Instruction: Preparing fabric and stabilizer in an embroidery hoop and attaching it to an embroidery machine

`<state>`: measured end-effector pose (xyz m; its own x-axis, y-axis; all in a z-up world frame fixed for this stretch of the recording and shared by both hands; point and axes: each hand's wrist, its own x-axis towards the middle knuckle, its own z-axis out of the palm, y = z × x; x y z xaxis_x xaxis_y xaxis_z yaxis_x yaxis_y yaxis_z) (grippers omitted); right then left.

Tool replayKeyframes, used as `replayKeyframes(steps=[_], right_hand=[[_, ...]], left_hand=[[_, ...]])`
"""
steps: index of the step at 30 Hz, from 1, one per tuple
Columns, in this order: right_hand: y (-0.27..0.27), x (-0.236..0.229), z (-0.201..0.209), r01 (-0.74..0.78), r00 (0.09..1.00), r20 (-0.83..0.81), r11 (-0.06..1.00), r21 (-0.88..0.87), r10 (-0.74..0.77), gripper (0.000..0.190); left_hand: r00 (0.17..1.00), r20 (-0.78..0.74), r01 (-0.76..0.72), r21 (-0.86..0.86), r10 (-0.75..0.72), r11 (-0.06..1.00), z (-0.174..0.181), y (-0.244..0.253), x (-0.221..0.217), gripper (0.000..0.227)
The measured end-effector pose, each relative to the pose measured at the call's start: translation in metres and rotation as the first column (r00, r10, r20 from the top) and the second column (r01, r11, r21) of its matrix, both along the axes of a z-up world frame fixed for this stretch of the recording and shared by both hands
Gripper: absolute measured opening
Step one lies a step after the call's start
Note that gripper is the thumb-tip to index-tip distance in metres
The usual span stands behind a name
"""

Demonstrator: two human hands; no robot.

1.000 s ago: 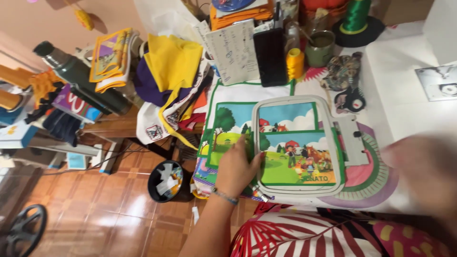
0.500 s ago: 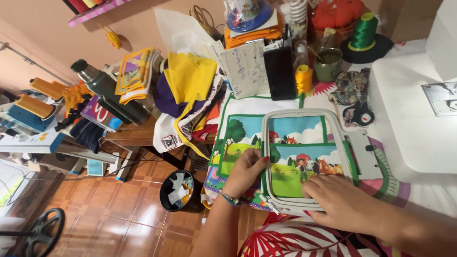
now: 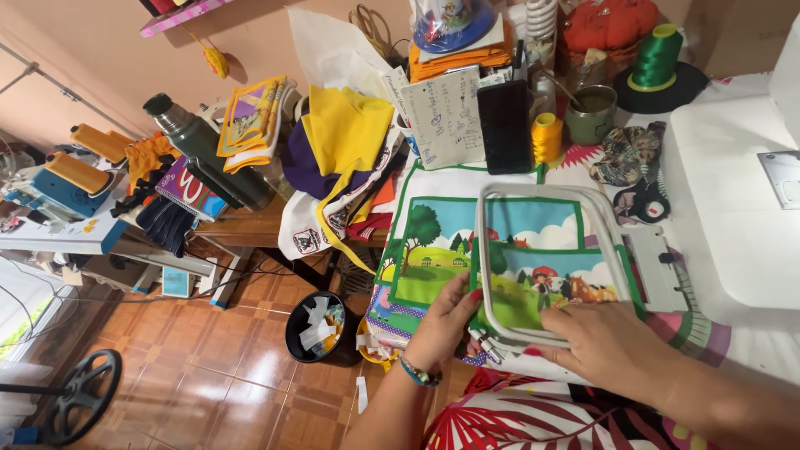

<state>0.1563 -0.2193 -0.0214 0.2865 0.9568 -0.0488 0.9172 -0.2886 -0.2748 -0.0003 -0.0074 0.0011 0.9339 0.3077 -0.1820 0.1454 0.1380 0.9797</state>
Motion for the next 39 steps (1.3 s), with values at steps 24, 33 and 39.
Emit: replayKeyframes(steps=[24,33,39], right_hand=[[-0.143,0.022,0.033,-0.103,0.924,0.38,0.984,0.149,0.04,0.053],[-0.17,0.032,0.007,-0.254,0.877,0.478,0.892,0.374,0.049,0.035],[-0.182,0.026,0.031,-0.259,0.84,0.528,0.767,0.588,-0.121,0.011]], left_hand=[[0.992,0.129,-0.116,0.825,0.015,0.553,0.098,-0.022,0.197,0.07],[0.854,0.005,0.5,0.267,-0.52,0.824,0.142,-0.098,0.368,0.11],[0.896,0.168,0.442,-0.246,-0.411,0.863,0.126,-0.11,0.418,0.096]])
